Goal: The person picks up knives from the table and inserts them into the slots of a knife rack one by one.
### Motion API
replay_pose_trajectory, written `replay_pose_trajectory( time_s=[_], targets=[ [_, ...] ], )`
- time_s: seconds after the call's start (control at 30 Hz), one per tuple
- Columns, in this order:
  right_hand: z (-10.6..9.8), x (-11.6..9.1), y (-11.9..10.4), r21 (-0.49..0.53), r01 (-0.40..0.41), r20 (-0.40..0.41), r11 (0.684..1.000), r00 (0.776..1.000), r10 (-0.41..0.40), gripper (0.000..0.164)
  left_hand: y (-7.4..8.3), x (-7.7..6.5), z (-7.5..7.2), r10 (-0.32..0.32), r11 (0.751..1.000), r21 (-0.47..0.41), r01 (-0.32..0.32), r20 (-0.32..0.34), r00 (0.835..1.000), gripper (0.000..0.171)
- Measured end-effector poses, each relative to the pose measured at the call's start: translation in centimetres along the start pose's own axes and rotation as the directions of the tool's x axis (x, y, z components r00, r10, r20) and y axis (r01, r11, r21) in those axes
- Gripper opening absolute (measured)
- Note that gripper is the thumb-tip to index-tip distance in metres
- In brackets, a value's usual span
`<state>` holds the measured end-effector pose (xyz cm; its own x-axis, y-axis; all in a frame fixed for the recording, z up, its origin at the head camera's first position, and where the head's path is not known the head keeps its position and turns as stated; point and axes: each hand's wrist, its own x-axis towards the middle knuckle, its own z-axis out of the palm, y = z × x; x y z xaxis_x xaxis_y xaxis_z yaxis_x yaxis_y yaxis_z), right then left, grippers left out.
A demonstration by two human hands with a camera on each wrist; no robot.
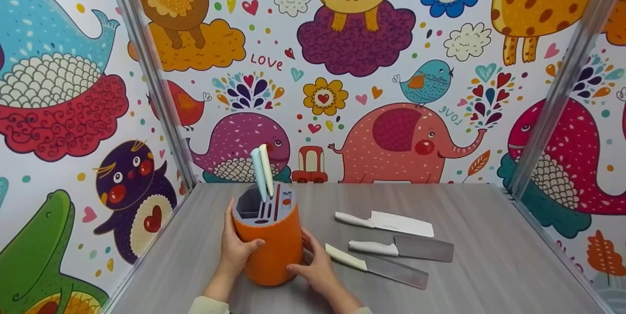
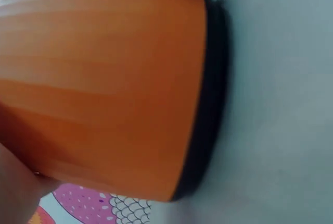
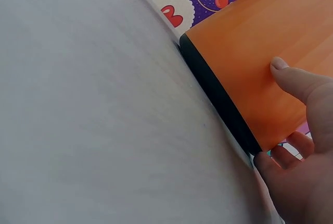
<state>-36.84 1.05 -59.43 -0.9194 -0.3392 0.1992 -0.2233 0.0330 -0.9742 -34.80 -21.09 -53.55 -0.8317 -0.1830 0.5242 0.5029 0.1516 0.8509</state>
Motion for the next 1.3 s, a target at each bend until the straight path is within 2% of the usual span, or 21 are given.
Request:
replay_pose_trajectory(
  time_s=[0.27, 0.53, 0.67, 0.83, 0.93, 1.1, 1.3],
  targets=[
    [-0.1, 0.0, -0.1, 0.007, -0.009, -0.009, 1.0, 1.0, 0.009, 0.095, -0.4, -0.1, 0.4, -0.006, 0.999, 0.037, 0.007, -0.049, 0.999, 0.105],
    [-0.4, 0.0, -0.4, -0.059, 0.013, -0.01, 0.998, 1.0, -0.014, 0.093, -0.6, -0.1, 0.4, 0.016, 0.999, 0.034, -0.014, -0.058, 0.998, 0.105],
    [-1.1, 0.2, -0.6, -0.116, 0.032, -0.003, 0.993, 0.999, -0.032, 0.085, -0.6, -0.1, 0.4, 0.002, 0.999, 0.048, 0.001, -0.059, 0.998, 0.105],
    [-2.7, 0.4, -1.5, -0.252, 0.053, -0.051, 0.966, 0.996, -0.068, 0.072, -0.3, -0.1, 0.5, -0.029, 0.998, 0.063, 0.032, -0.062, 0.998, 0.103],
    [-4.1, 0.4, -1.9, -0.398, 0.058, -0.103, 0.916, 0.989, -0.108, 0.062, -0.3, -0.1, 0.5, -0.043, 0.996, 0.072, 0.048, -0.066, 0.997, 0.102],
    [-6.7, 0.6, -2.1, -0.637, 0.033, -0.166, 0.77, 0.97, -0.18, 0.053, -0.3, 0.1, 0.6, -0.039, 0.997, 0.057, 0.042, -0.054, 0.998, 0.103],
    [-8.7, 0.1, -2.4, -0.747, -0.058, -0.19, 0.662, 0.973, -0.13, 0.046, -0.3, -0.1, 0.5, -0.038, 0.998, 0.055, 0.041, -0.053, 0.998, 0.106]
  ],
)
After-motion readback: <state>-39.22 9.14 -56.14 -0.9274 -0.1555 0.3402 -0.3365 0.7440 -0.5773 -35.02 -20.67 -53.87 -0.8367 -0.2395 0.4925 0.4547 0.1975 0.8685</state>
